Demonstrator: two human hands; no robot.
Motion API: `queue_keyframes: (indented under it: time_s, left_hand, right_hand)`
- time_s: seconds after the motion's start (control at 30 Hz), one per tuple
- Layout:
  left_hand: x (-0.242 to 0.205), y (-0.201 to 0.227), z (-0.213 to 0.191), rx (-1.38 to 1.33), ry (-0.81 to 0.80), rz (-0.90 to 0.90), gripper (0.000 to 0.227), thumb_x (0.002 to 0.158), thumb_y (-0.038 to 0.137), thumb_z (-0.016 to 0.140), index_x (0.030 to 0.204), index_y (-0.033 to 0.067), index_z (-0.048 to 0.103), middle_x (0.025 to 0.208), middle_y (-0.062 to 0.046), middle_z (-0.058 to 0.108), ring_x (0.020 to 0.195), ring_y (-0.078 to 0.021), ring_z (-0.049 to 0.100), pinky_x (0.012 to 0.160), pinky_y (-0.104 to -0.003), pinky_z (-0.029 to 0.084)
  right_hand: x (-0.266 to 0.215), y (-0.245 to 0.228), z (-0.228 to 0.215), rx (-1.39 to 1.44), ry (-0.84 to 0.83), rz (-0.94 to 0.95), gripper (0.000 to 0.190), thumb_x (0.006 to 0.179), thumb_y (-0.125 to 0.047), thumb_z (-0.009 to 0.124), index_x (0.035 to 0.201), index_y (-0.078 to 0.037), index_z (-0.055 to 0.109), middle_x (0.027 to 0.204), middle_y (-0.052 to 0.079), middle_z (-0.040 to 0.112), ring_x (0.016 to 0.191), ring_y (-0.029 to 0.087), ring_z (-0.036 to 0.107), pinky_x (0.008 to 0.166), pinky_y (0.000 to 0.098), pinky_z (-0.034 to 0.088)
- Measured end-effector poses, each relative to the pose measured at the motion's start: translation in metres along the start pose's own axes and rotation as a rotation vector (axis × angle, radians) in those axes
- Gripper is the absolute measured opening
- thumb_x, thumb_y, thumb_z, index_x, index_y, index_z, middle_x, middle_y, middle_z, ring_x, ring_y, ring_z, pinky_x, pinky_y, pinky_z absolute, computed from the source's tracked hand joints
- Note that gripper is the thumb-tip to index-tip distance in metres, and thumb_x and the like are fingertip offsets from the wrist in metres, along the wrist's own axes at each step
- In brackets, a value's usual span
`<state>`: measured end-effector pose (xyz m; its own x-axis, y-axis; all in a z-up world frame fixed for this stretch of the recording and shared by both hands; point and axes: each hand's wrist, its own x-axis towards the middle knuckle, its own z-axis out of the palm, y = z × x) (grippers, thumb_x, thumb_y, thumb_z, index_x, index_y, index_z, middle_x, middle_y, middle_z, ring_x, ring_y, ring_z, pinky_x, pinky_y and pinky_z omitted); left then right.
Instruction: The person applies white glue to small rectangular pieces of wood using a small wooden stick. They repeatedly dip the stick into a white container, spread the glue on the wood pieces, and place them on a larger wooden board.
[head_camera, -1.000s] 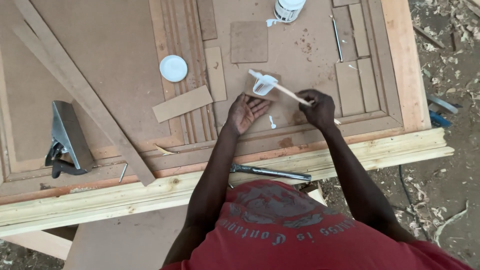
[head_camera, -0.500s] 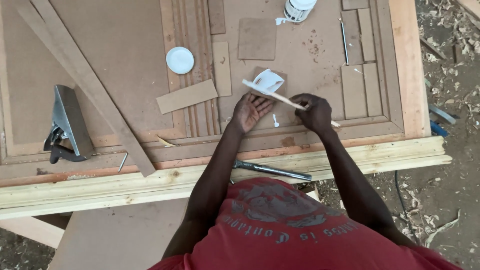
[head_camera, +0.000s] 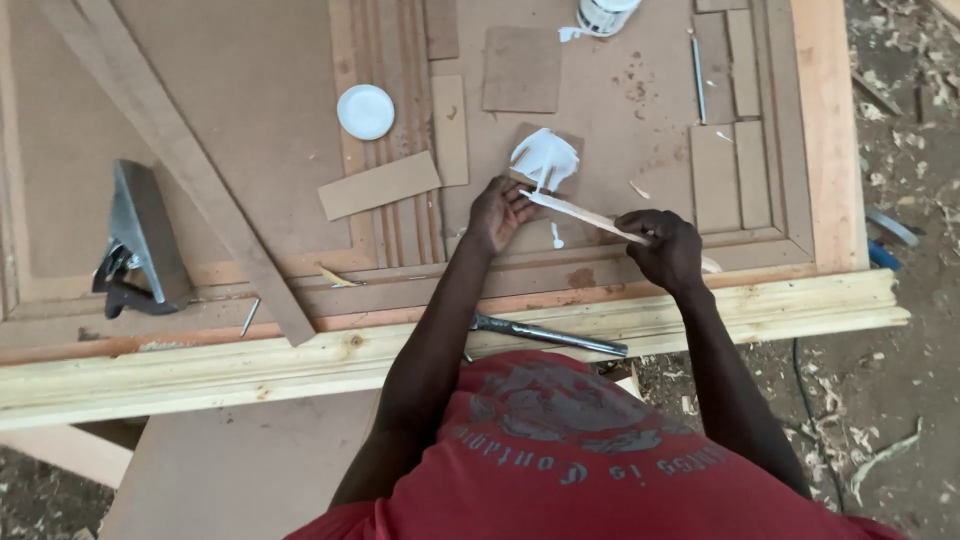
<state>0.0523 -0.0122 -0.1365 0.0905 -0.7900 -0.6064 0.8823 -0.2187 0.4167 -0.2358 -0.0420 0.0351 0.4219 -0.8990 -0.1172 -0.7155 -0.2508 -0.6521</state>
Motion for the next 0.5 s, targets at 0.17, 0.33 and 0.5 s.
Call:
queue_keyframes:
  time_s: [0.17, 0.33, 0.5]
  left_hand:
    - [-0.041, 0.025, 0.045, 0.113, 0.042, 0.082, 0.033, 0.103, 0.023, 0.053, 0.120, -0.0038, 0.059, 0.124, -0.031, 0.066, 0.117, -0.0475, 0.066, 0.102, -0.058, 0.059]
    - [-0.039, 0.016, 0.051, 0.501, -0.068, 0.353, 0.035, 0.102, 0.014, 0.057, 0.129, -0.0076, 0.061, 0.111, -0.033, 0.069, 0.103, -0.0450, 0.073, 0.087, -0.051, 0.067]
    - [-0.065, -0.013, 0.081, 1.585, -0.254, 0.948, 0.041, 0.103, 0.019, 0.061, 0.144, 0.0175, 0.062, 0.128, -0.015, 0.071, 0.116, -0.0321, 0.070, 0.100, -0.046, 0.059]
  right_hand:
    - [-0.010, 0.030, -0.003, 0.365, 0.144, 0.167, 0.031, 0.076, 0.005, 0.075, 0.102, -0.012, 0.076, 0.116, 0.008, 0.074, 0.098, 0.020, 0.069, 0.083, 0.0317, 0.054]
    - [-0.021, 0.046, -0.011, 0.588, 0.363, 0.228, 0.033, 0.076, 0.012, 0.072, 0.105, -0.004, 0.072, 0.115, 0.008, 0.074, 0.098, 0.012, 0.067, 0.080, 0.0303, 0.058]
    - [-0.035, 0.060, -0.023, 0.683, 0.541, 0.268, 0.036, 0.076, 0.012, 0.072, 0.109, -0.005, 0.074, 0.090, 0.004, 0.069, 0.080, 0.007, 0.063, 0.069, 0.0278, 0.052]
